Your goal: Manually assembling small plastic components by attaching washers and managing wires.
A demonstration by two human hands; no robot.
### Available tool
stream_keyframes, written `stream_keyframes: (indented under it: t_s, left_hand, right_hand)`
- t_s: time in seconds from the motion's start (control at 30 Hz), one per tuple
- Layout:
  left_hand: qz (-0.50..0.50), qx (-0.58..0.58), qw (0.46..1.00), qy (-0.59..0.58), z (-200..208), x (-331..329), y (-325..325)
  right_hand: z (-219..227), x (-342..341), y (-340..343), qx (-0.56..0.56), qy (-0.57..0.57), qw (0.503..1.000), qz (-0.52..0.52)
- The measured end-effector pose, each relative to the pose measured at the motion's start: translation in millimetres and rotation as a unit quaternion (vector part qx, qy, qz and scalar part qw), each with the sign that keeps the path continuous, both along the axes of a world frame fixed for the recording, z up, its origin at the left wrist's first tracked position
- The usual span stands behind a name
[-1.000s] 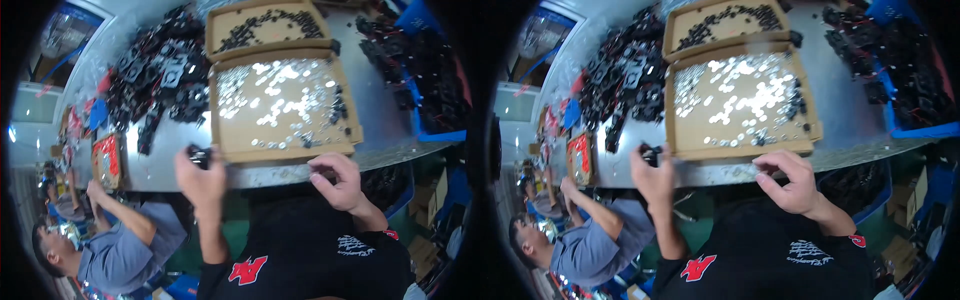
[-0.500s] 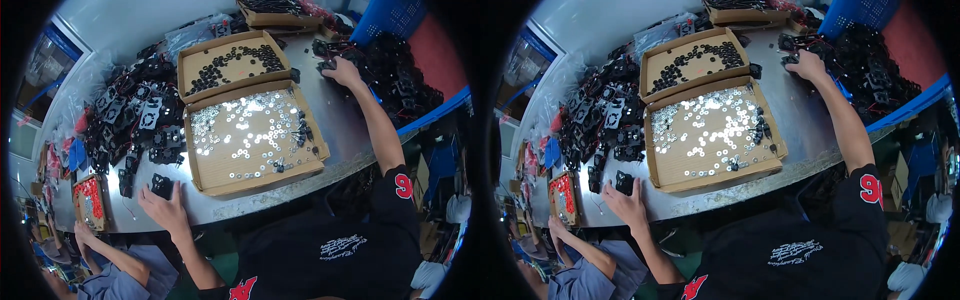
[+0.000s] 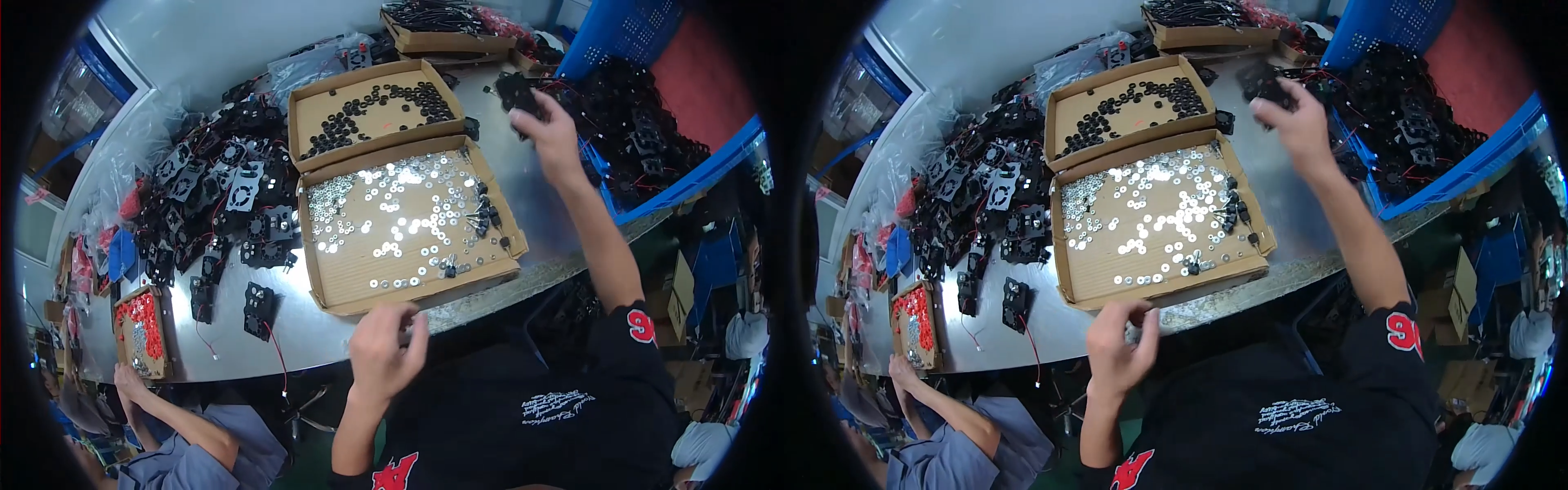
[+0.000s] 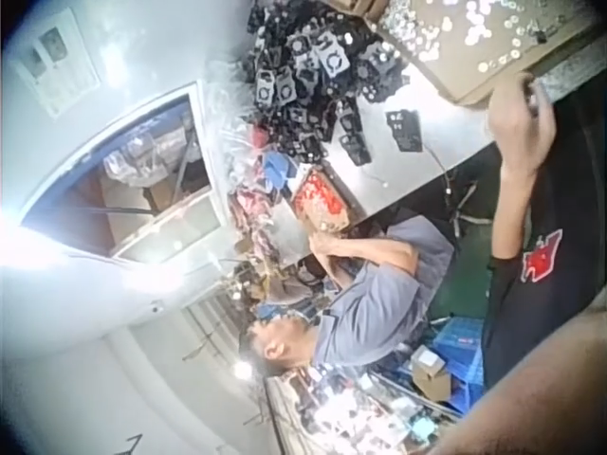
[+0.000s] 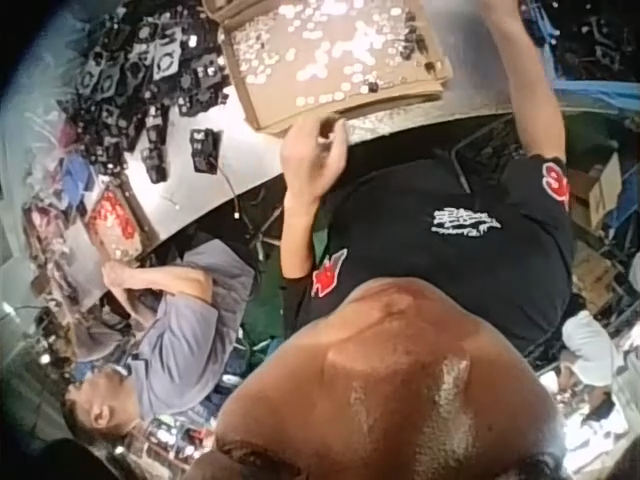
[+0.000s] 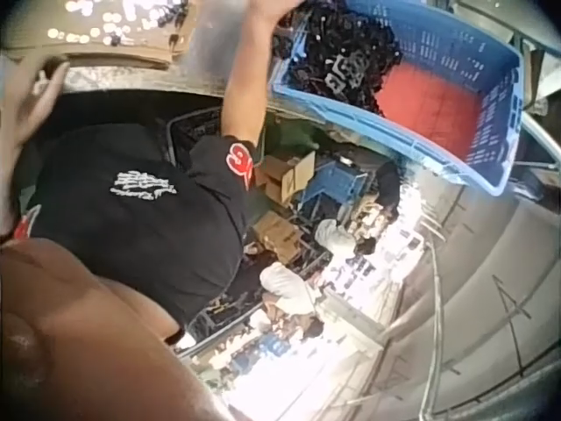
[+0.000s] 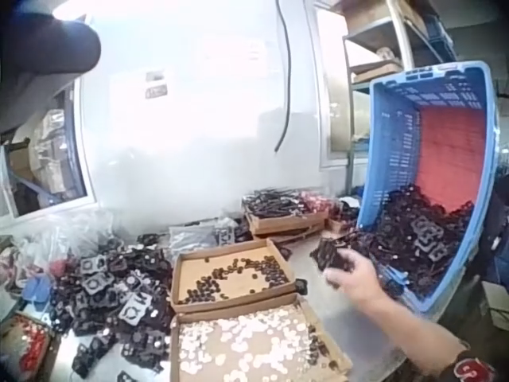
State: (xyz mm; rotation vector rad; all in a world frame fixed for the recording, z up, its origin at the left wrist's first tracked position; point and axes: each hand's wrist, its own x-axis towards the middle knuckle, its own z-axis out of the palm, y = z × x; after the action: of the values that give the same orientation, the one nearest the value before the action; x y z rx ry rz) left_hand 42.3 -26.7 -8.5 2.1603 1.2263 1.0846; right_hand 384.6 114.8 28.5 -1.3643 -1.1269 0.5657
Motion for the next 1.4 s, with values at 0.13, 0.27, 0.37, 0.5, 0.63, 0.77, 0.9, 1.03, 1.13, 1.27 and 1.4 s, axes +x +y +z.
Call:
stream_keyframes:
  t_s: [0.13, 0.27, 0.37, 0.5, 0.63, 0.77, 0.9, 1.03, 1.13, 1.27, 1.4]
  left_hand:
    - [-0.036, -0.137, 0.984, -0.11, 23, 20, 7]
    - [-0.122, -0.441, 0.773, -0.439, 32, 19, 13]
    - [-0.041, -0.352, 0.836, -0.418, 26, 23, 8]
    - [0.035, -0.301, 0.852, -0.426, 15, 10, 4]
    - [0.104, -0.305, 0.84, -0.436, 11, -12, -4]
    - [0.166, -0.264, 0.865, -0.393, 2, -35, -9]
    - [0.181, -0.3, 0.869, -0.351, 4, -44, -9]
    - [0.116, -0.331, 0.81, -0.47, 10, -51, -23]
    - [0.087, -0.352, 0.808, -0.464, 8, -57, -28]
    - [0.072, -0.375, 0.793, -0.474, 1, -46, -12]
    - [0.111, -0.339, 0.771, -0.527, -22, -47, -1]
  right_hand:
    - [0, -89, -74, 0.032, 0.033, 0.992, 0.122]
    - [-15, -129, -121, 0.232, -0.411, 0.872, 0.125]
    - [-39, -154, -137, 0.311, -0.395, 0.851, 0.149]
    - [-50, -167, -146, 0.25, -0.378, 0.867, 0.206]
    - [-40, -143, -148, 0.232, -0.295, 0.844, 0.383]
    - [-8, -99, -76, 0.197, -0.164, 0.92, 0.296]
    - [3, -50, 55, -0.077, -0.152, 0.958, 0.231]
    - [20, -37, 81, -0.183, -0.349, 0.869, 0.3]
    - [45, -49, 43, -0.292, -0.475, 0.749, 0.357]
    - [5, -50, 5, -0.265, -0.62, 0.697, 0.243]
    - [-19, -68, 10, -0.206, -0.681, 0.654, 0.257]
